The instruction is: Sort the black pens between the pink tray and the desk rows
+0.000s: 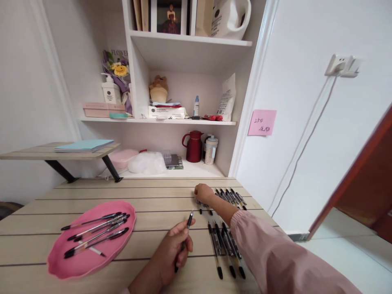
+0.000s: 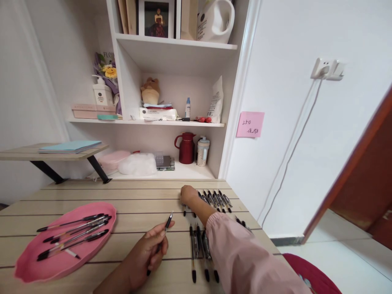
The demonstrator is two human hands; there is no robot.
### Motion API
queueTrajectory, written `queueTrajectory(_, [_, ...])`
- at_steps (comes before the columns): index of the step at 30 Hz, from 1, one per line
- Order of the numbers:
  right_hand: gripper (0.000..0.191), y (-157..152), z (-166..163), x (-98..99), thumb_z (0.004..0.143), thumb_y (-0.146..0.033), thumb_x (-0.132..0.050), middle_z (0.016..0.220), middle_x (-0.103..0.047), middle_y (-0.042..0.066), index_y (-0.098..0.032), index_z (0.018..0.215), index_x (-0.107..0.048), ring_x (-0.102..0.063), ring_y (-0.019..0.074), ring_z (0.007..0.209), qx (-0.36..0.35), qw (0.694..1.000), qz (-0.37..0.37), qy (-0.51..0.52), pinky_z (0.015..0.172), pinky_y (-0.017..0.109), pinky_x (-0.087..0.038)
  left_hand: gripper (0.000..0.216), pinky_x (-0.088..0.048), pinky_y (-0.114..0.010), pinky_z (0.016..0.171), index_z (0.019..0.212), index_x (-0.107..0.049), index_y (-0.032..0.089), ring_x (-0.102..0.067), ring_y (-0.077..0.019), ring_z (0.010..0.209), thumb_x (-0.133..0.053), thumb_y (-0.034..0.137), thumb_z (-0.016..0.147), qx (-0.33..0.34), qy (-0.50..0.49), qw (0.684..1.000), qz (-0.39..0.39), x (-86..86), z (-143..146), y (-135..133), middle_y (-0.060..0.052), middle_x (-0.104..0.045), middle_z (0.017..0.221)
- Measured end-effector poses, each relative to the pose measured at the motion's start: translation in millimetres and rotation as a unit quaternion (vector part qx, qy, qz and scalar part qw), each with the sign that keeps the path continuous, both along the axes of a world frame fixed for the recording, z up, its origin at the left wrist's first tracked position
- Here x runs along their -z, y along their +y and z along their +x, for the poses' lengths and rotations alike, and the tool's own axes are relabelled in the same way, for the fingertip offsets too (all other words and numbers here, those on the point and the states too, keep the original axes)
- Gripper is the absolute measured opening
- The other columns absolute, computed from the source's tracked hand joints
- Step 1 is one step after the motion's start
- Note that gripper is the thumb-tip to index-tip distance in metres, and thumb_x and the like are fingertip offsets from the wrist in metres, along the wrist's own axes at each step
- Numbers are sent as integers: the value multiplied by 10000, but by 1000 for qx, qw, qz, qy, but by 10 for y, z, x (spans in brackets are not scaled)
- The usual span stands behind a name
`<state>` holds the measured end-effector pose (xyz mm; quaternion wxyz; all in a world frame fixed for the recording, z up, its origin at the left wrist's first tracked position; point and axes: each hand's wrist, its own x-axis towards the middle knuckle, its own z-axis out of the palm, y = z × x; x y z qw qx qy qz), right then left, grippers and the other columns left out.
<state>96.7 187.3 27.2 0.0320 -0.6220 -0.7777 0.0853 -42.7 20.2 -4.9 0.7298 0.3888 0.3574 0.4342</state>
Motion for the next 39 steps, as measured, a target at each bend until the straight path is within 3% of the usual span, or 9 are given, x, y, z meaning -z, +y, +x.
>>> queueTrajectory(6, [211, -17, 47, -2, 616, -145, -648, 883, -671, 78, -180, 820, -685, -597, 206, 882, 5, 999, 11, 32, 718, 232, -426, 508, -92, -181, 316, 1220, -405, 181, -224, -16, 279, -526, 349, 756, -6, -4, 1000, 5, 20, 3, 6, 65, -513, 533])
queueTrajectory(14, [218, -52, 98, -25, 536, -89, -634, 834, -683, 56, -201, 713, -695, -600, 200, 832, 16, 994, 10, 106, 687, 222, -412, 515, -94, -180, 320, 1213, -416, 182, -226, -18, 283, -538, 359, 745, -6, 4, 1000, 3, -3, 3, -1, 65, -510, 524])
queueTrajectory(19, [96, -123, 111, -106, 636, -171, -603, 837, -670, 90, -156, 705, -668, -596, 189, 806, 38, 977, 5, 210, 648, 224, -411, 516, -90, -184, 325, 1199, -422, 183, -232, -14, 280, -545, 374, 736, -15, 8, 1000, 6, 9, 6, -4, 68, -509, 537])
queueTrajectory(22, [292, -347, 57, -120, 804, -340, -431, 770, -662, 96, -134, 764, -633, -592, 134, 618, 36, 957, -31, 287, 506, 210, -392, 481, -111, -181, 327, 1160, -439, 184, -261, -14, 292, -547, 378, 733, -35, 6, 999, 16, 12, 17, 0, 64, -511, 559])
queueTrajectory(25, [483, -694, -46, -71, 847, -495, -263, 692, -646, 57, -153, 756, -591, -547, 91, 492, 22, 921, -100, 375, 419, 188, -343, 401, -141, -174, 330, 1088, -464, 187, -284, -13, 310, -533, 381, 743, -60, 5, 998, 26, 2, 35, 2, 59, -513, 586])
queueTrajectory(27, [414, -912, -126, -19, 752, -556, -438, 608, -613, 19, -158, 693, -535, -526, 85, 474, 38, 837, -178, 516, 414, 178, -310, 348, -139, -169, 332, 1043, -469, 191, -281, -9, 316, -521, 379, 754, -70, 10, 997, 29, -6, 45, 0, 57, -515, 603])
queueTrajectory(30, [375, -1113, -228, 42, 617, -511, -618, 475, -542, -39, -167, 623, -467, -458, 66, 423, 88, 763, -165, 619, 426, 177, -277, 306, -106, -162, 332, 995, -463, 197, -257, -3, 313, -509, 390, 763, -76, 29, 996, 29, -11, 53, -8, 57, -518, 605])
queueTrajectory(34, [363, -1162, -278, 57, 559, -474, -659, 412, -509, -52, -164, 585, -471, -405, 59, 388, 87, 724, -141, 670, 427, 196, -243, 292, -82, -157, 332, 930, -453, 201, -223, 1, 307, -497, 439, 767, -86, 48, 995, 25, -13, 49, -22, 70, -493, 570])
queueTrajectory(39, [373, -1168, -263, 35, 538, -474, -675, 497, -557, -38, -151, 659, -533, -442, 64, 425, 71, 689, -180, 698, 471, 211, -292, 284, -68, -151, 338, 891, -433, 213, -200, 6, 307, -504, 455, 761, -88, 36, 995, 13, -20, 41, -33, 79, -478, 555])
